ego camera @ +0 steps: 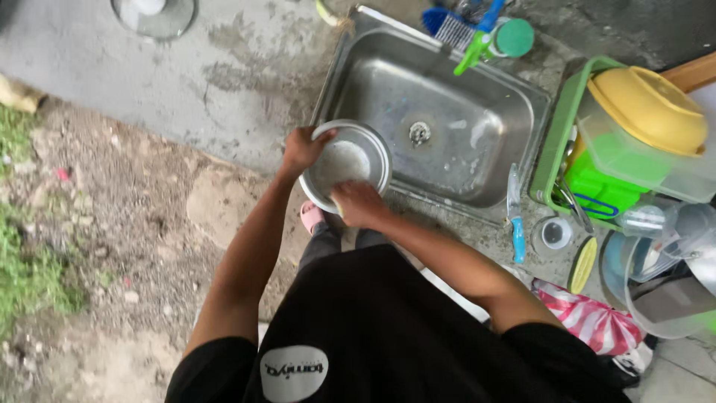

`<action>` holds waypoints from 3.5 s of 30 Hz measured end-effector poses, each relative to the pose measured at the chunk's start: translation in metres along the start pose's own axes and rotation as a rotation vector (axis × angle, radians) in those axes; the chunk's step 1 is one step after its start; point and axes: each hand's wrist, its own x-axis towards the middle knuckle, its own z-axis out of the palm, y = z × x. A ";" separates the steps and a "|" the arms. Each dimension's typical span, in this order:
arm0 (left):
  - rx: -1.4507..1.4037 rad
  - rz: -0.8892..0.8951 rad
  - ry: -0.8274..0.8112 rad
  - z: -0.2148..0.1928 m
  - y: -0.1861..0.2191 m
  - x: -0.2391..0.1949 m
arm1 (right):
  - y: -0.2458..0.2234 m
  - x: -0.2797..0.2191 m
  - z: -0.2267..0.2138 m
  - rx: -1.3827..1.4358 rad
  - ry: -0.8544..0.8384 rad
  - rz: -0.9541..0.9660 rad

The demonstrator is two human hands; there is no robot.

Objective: The person washes a metal pot and a metal bowl in an outdoor sink using a sponge and running water. They scrub the items, rinse them under the tap, and place them aside.

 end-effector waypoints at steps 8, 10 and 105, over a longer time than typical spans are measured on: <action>-0.198 0.052 0.028 0.038 0.070 0.006 | 0.100 -0.042 -0.053 0.493 0.163 0.225; -0.155 0.044 0.044 0.057 0.089 0.009 | 0.110 -0.056 -0.065 0.498 0.454 0.306; -0.520 -0.335 0.095 0.177 0.119 0.089 | 0.278 0.040 -0.100 1.163 0.920 0.958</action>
